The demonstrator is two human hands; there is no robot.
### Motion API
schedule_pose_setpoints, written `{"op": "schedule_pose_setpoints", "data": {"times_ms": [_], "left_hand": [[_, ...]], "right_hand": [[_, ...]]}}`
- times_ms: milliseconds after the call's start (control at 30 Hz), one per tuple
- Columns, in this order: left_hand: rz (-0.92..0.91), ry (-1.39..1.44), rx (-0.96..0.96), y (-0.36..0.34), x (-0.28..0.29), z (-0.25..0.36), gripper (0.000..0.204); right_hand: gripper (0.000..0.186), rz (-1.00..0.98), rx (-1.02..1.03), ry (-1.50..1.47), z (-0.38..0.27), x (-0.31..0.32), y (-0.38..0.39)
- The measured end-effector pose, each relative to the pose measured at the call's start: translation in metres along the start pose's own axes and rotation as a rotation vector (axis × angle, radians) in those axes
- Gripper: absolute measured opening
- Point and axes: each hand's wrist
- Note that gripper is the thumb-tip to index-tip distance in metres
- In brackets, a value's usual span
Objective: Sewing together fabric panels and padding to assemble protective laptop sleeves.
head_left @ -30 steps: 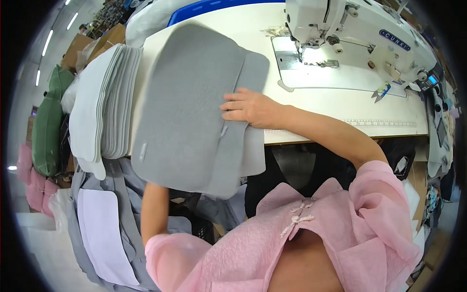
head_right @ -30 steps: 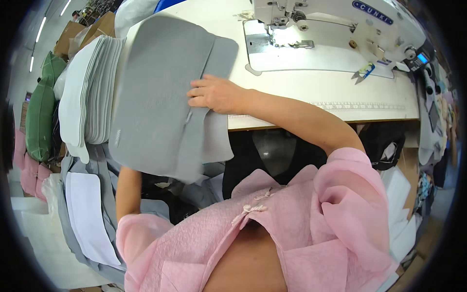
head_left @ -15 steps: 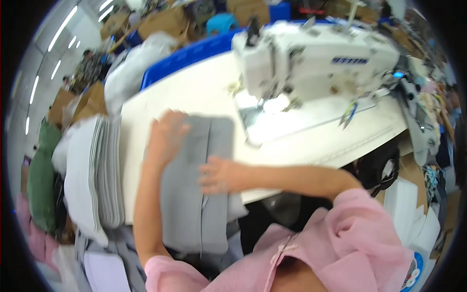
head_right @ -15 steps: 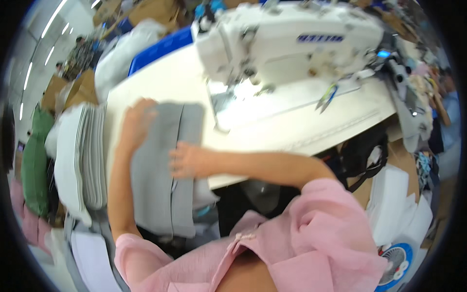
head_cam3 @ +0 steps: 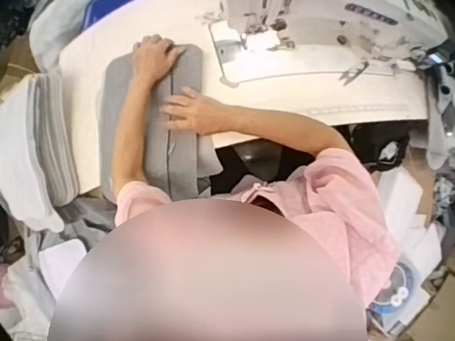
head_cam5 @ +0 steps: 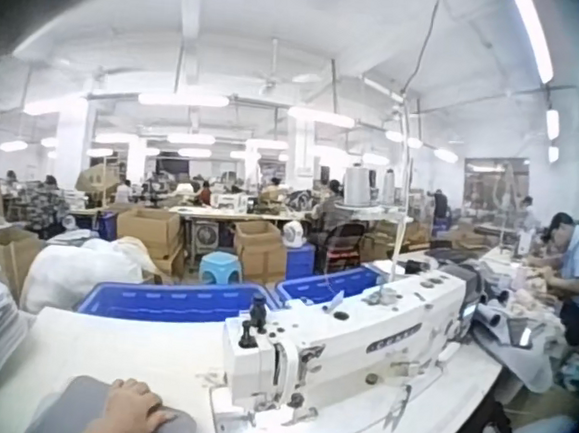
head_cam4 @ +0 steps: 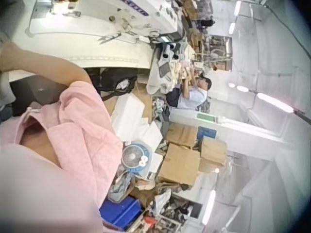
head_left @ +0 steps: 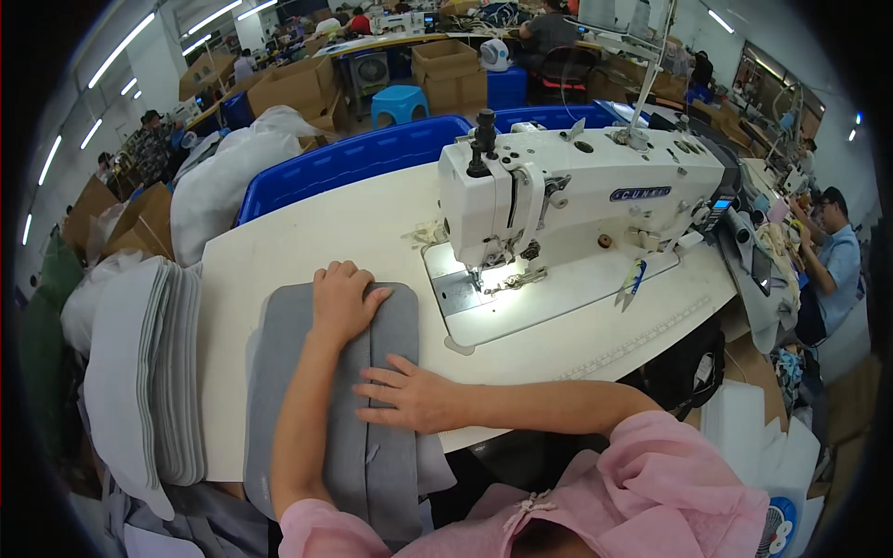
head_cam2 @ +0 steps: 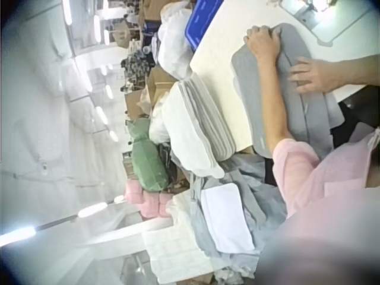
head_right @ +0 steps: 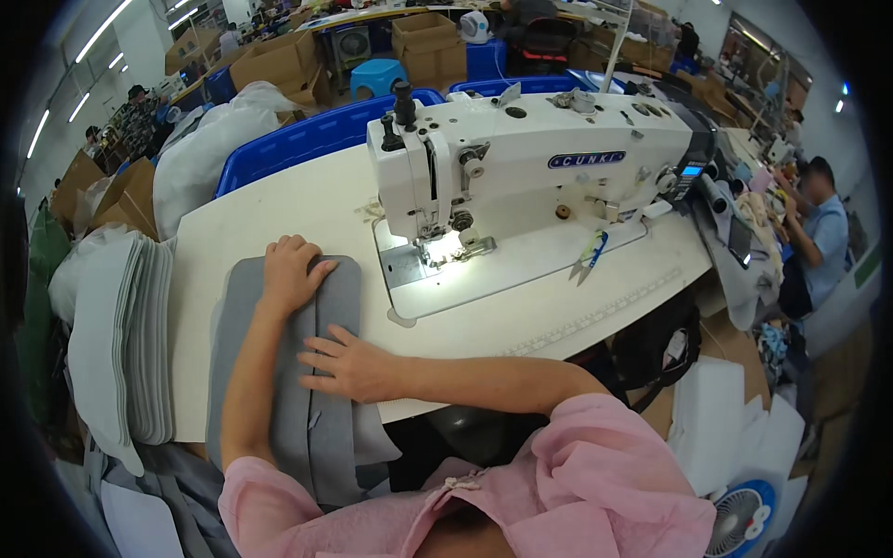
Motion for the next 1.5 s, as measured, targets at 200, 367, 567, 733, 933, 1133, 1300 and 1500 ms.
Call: {"op": "schedule_pose_setpoints", "data": {"times_ms": [200, 367, 567, 733, 933, 1133, 1300, 1500], "left_hand": [[-0.221, 0.584, 0.275, -0.009, 0.013, -0.019, 0.023], [-0.293, 0.694, 0.343, -0.006, 0.030, -0.036, 0.024], [-0.195, 0.302, 0.365, 0.038, -0.005, -0.032, 0.028], [-0.053, 0.225, 0.356, 0.037, -0.012, -0.030, 0.034], [-0.151, 0.396, 0.393, 0.017, -0.023, 0.024, 0.030], [-0.331, 0.390, 0.350, 0.010, -0.020, 0.034, 0.028], [-0.514, 0.445, 0.373, -0.002, -0.014, 0.039, 0.033], [-0.519, 0.587, 0.332, -0.009, -0.024, 0.046, 0.025]], "right_hand": [[0.050, -0.006, -0.099, -0.008, 0.001, 0.003, 0.003], [0.067, -0.008, -0.182, 0.026, -0.007, 0.007, 0.007], [0.085, -0.056, -0.746, -0.206, -0.005, -0.005, 0.007], [0.084, -0.206, -0.818, -0.114, -0.002, 0.007, 0.007], [0.060, -0.173, -0.654, 0.097, -0.003, 0.038, 0.040], [0.054, -0.313, -0.452, 0.003, -0.005, 0.053, 0.065], [0.054, -0.320, -0.482, -0.002, -0.006, 0.057, 0.066], [0.054, -0.361, -0.479, -0.021, -0.008, 0.057, 0.067]]}}
Point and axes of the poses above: each hand's wrist, its own y-axis away from the middle knuckle, its own x-axis out of the back of the hand, z = x × y, and after that the axes turned 3 degrees about y, right-handed
